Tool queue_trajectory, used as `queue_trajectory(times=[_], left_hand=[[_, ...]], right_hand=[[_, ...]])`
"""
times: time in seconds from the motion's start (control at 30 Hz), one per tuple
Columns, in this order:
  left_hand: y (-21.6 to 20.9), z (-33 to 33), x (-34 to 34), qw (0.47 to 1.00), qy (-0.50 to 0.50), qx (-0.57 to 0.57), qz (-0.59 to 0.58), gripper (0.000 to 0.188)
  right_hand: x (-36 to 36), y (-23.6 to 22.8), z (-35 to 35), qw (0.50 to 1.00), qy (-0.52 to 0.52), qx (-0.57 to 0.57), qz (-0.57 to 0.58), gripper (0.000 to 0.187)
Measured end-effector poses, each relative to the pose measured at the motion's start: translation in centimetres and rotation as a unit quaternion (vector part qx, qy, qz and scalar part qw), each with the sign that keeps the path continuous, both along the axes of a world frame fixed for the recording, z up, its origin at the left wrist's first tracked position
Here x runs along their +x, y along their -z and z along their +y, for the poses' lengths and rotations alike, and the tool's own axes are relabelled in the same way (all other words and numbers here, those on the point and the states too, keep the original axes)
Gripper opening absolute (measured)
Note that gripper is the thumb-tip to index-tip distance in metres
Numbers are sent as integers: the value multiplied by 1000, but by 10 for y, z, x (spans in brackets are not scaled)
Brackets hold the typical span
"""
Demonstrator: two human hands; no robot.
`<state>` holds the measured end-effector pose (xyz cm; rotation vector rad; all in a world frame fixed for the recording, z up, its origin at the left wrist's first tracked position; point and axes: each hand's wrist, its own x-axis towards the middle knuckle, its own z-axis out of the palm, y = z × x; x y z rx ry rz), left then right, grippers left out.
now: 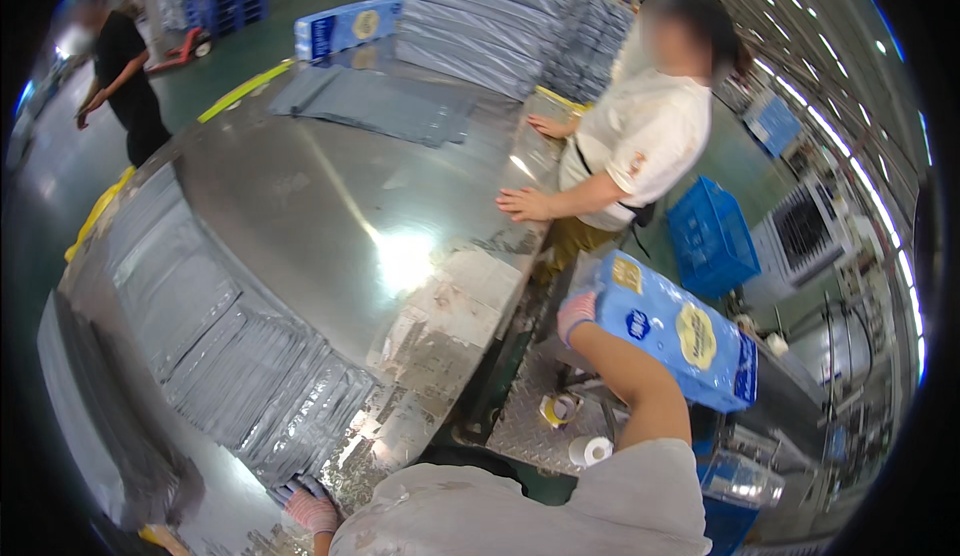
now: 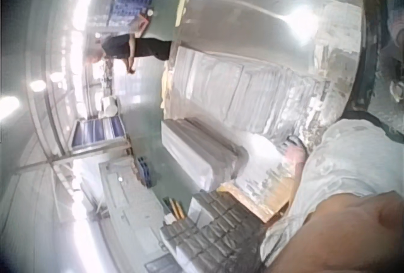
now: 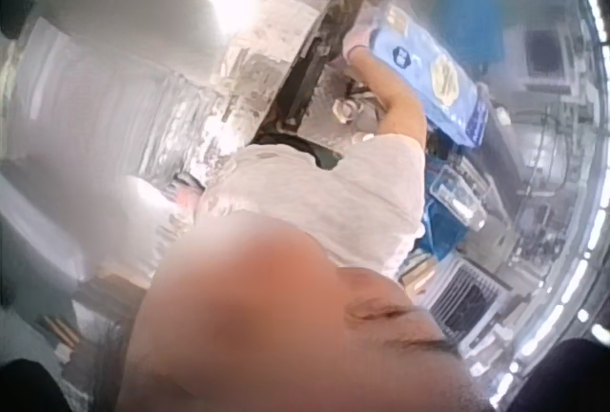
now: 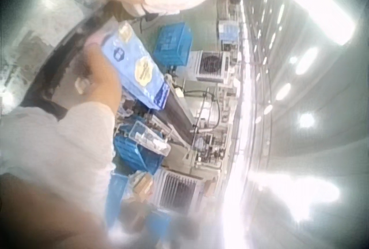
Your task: The person places a pack of tissues into a gray shipping bag, folds the bag tightly around the pack by hand, and smooths the surface to remove air. They then place the completed package onto a stack on the work table and repeat the process with another pack of tissues from a nearby box.
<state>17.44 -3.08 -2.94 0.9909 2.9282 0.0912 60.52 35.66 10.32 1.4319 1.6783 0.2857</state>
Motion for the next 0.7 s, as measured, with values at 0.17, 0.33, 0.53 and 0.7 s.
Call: queue_trajectory(times=[0.17, 0.33, 0.53, 0.7], left_hand=[[10, 4, -7, 999, 11, -33, 10, 60], [-14, 12, -10, 999, -8, -37, -11, 63], [-29, 1, -11, 996, -11, -41, -79, 64], [-23, -5, -14, 998, 1, -19, -60, 67]], right_hand=[[8, -10, 19, 999, 36, -35, 4, 29], [32, -1, 37, 985, -4, -105, 136, 28], [-1, -13, 28, 954, -189, -177, 155, 22], [-76, 0, 1, 936, -263, -155, 172, 21]])
